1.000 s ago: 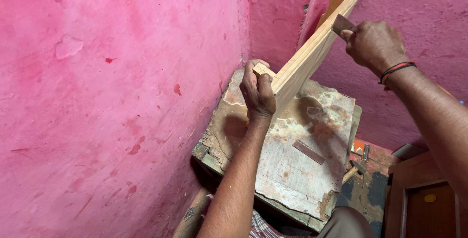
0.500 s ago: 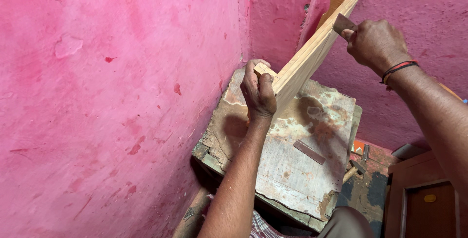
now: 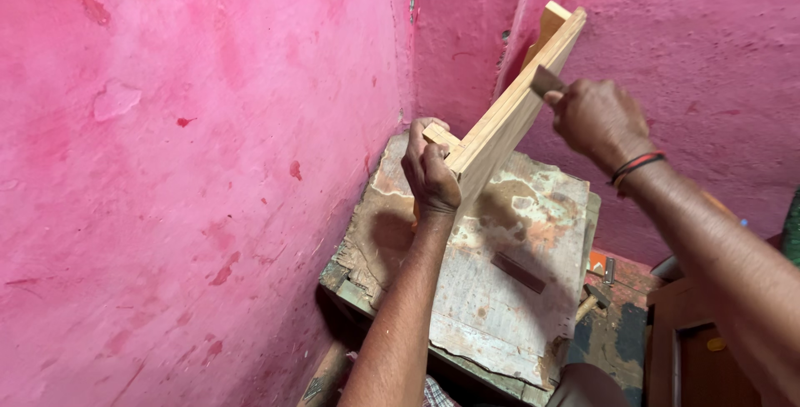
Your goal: The person smooths a wooden frame using a sanding block and sandpaper. They hold the frame with one hand and rub the sanding block along the edges and corners, then switch to a smaller piece of sandpaper to refine the surface.
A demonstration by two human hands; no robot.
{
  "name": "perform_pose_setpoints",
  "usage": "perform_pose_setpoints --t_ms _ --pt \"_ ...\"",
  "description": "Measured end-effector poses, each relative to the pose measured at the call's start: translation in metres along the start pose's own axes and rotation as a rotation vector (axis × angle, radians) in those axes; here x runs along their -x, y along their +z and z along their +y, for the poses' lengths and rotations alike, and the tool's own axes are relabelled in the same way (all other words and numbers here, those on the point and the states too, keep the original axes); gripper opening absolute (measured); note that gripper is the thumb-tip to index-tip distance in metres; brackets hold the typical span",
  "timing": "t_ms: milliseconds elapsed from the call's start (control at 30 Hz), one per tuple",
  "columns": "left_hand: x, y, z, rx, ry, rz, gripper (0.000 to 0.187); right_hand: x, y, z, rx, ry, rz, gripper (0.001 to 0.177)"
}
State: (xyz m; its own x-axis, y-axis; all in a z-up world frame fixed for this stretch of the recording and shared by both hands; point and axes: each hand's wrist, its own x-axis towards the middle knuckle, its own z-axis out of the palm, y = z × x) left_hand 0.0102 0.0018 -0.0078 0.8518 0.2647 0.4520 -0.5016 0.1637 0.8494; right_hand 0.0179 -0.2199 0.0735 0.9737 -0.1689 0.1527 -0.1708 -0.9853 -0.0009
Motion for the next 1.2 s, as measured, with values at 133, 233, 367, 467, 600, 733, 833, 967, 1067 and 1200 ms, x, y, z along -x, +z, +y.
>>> perform_pose_setpoints --t_ms 133,233,367,467,600,733,833,967,1067,1200 --pt "0.001 0.000 0.001 -0.031 -0.054 0.017 0.032 0.030 -0.004 -0.020 -0.041 -0.022 -0.013 0.058" --pt "0.001 0.001 0.003 0.006 -0.039 0.025 0.031 0.048 -0.009 -0.035 -0.041 -0.011 -0.031 0.057" --pt "0.007 0.003 0.004 0.001 0.003 0.032 0.031 0.071 -0.016 -0.046 -0.041 -0.019 0.038 0.055" --pt "0.003 0.003 0.003 -0.002 0.059 0.042 0.030 0.085 -0.022 -0.057 -0.062 -0.039 0.044 0.053" --pt "0.007 0.002 0.005 0.016 0.069 0.040 0.029 0.098 -0.026 -0.069 -0.062 -0.004 -0.006 0.051" --pt "0.011 0.004 0.007 -0.032 0.033 0.053 0.032 0.108 -0.026 -0.071 -0.039 -0.045 0.099 0.050" --pt "0.008 0.003 0.007 -0.045 0.036 0.049 0.032 0.111 -0.022 -0.076 -0.024 -0.038 0.080 0.049" --pt "0.011 0.005 0.007 -0.061 0.040 0.059 0.033 0.114 -0.018 -0.076 -0.053 -0.018 0.105 0.049" --pt "0.008 0.005 0.008 -0.061 0.037 0.065 0.032 0.118 -0.014 -0.082 -0.077 0.018 0.039 0.048" --pt "0.009 0.004 0.008 -0.082 -0.010 0.065 0.030 0.130 -0.012 -0.088 -0.088 -0.013 0.095 0.047"
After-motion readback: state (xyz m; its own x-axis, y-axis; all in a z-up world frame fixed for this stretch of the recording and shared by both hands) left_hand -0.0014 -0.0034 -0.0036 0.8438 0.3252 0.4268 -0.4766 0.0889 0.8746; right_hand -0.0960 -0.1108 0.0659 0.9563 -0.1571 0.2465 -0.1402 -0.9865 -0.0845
